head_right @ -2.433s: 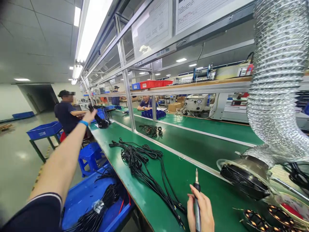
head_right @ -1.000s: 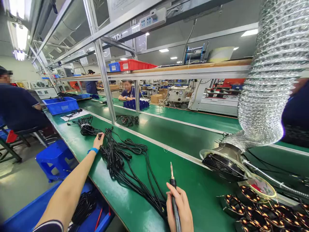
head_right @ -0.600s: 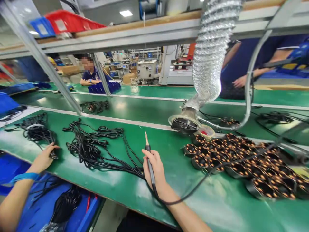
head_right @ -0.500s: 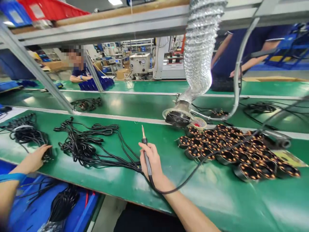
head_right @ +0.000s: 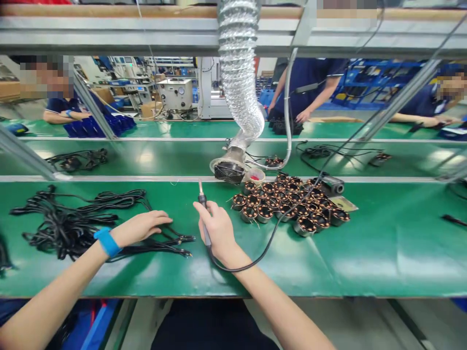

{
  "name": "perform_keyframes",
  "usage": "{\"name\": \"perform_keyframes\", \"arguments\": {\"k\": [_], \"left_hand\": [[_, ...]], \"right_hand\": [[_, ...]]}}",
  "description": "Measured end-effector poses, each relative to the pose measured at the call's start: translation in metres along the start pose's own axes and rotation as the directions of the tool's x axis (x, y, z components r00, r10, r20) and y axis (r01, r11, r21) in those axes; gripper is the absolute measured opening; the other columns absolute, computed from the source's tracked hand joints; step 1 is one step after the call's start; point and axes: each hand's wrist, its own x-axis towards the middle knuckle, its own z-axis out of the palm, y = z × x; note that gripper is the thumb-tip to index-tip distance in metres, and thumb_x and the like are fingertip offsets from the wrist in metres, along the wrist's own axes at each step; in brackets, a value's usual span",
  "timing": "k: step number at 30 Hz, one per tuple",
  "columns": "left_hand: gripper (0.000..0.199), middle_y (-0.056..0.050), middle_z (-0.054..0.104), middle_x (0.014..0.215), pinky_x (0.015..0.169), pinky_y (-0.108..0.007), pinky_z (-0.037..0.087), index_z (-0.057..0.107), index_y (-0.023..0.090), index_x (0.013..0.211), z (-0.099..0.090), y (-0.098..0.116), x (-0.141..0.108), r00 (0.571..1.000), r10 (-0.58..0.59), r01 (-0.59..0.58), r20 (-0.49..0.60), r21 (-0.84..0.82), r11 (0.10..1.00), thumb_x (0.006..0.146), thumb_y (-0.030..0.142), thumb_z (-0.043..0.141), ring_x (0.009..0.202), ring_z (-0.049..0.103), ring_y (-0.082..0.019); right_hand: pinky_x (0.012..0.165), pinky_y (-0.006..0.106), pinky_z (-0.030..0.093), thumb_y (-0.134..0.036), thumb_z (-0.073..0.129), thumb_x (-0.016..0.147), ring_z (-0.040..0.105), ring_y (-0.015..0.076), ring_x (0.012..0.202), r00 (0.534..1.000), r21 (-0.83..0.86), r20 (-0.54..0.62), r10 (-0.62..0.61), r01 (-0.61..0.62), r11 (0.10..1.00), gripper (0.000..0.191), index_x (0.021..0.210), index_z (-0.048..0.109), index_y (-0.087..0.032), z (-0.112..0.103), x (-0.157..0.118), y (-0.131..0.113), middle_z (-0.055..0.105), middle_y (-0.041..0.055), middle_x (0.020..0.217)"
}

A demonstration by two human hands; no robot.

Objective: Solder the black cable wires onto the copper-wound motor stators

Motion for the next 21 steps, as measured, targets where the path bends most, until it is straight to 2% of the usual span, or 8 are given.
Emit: {"name": "perform_keyframes", "arguments": {"k": [2,4,9,12,14,17,19,21], "left_hand": [[0.021,-0.007,0.064,0.099,0.079,-0.032,0.049,0.065,0.023,0.101,0.001,0.006,0.009,0.998,0.025,-0.026,0.058,0.013,1.0,0.092,0.022,0.046,0.089,0.063,-0.023],[0.024,-0.007,0.061,0.091,0.072,-0.03,0.047,0.063,0.02,0.091,-0.003,0.01,0.009,0.996,0.03,-0.035,0.083,0.051,0.998,0.095,0.02,0.04,0.081,0.062,-0.021],[0.021,-0.007,0.058,0.107,0.074,-0.029,0.045,0.057,0.02,0.109,-0.006,0.015,-0.005,0.991,0.092,-0.096,0.099,0.031,0.995,0.093,0.016,0.044,0.087,0.061,-0.02],[0.017,-0.007,0.058,0.102,0.072,-0.029,0.043,0.056,0.02,0.103,0.003,0.015,-0.004,0.995,0.064,-0.067,0.071,0.054,0.996,0.096,0.02,0.041,0.084,0.06,-0.02],[0.021,-0.007,0.058,0.096,0.069,-0.03,0.043,0.055,0.018,0.096,0.01,0.018,0.006,0.999,0.026,-0.03,0.045,0.078,0.997,0.099,0.024,0.036,0.078,0.059,-0.02],[0.026,-0.008,0.059,0.096,0.07,-0.031,0.044,0.054,0.017,0.096,0.016,0.028,0.027,1.0,-0.012,0.013,-0.01,0.085,0.996,0.101,0.029,0.031,0.079,0.059,-0.021],[0.027,-0.008,0.059,0.097,0.072,-0.031,0.044,0.055,0.017,0.096,0.015,0.034,0.043,0.999,-0.022,0.024,-0.03,0.074,0.997,0.101,0.03,0.032,0.079,0.059,-0.02],[0.026,-0.007,0.061,0.096,0.072,-0.029,0.045,0.058,0.018,0.094,0.008,0.037,0.06,1.0,0.006,-0.006,0.007,0.019,1.0,0.099,0.033,0.038,0.078,0.06,-0.019]], "right_hand": [[0.076,0.033,0.05,-0.005,0.046,0.088,0.059,0.0198,0.085,0.999,-0.073,0.034,-0.035,0.037,0.997,0.047,0.132,0.054,-0.021,-0.015,-0.008,0.018,0.06,0.0106,0.109],[0.077,0.034,0.05,-0.005,0.046,0.089,0.058,0.0212,0.088,0.997,-0.128,0.055,-0.054,0.061,0.99,0.047,0.133,0.053,-0.019,-0.027,-0.015,0.038,0.059,0.012,0.111],[0.089,0.038,0.048,-0.004,0.043,0.09,0.054,0.0247,0.102,0.979,-0.177,0.188,-0.079,0.113,0.978,0.048,0.136,0.048,-0.015,-0.047,-0.016,0.072,0.056,0.015,0.118],[0.095,0.04,0.045,-0.002,0.043,0.089,0.052,0.0253,0.108,0.937,-0.178,0.321,-0.14,0.205,0.963,0.049,0.136,0.046,-0.014,-0.056,-0.008,0.08,0.054,0.0153,0.122],[0.098,0.041,0.043,-0.001,0.043,0.088,0.052,0.0253,0.11,0.916,-0.182,0.365,-0.165,0.245,0.952,0.05,0.136,0.046,-0.015,-0.059,-0.002,0.084,0.054,0.015,0.122],[0.098,0.042,0.043,-0.001,0.043,0.088,0.053,0.0246,0.108,0.915,-0.187,0.368,-0.165,0.247,0.951,0.048,0.134,0.047,-0.016,-0.057,0.002,0.091,0.056,0.0137,0.118],[0.094,0.04,0.044,-0.002,0.044,0.089,0.055,0.024,0.104,0.922,-0.189,0.352,-0.16,0.237,0.953,0.045,0.131,0.049,-0.016,-0.053,0.001,0.096,0.057,0.0131,0.116],[0.091,0.039,0.045,-0.005,0.046,0.09,0.056,0.0239,0.1,0.928,-0.19,0.336,-0.164,0.238,0.953,0.042,0.13,0.05,-0.017,-0.047,-0.001,0.101,0.058,0.0129,0.114]]}}
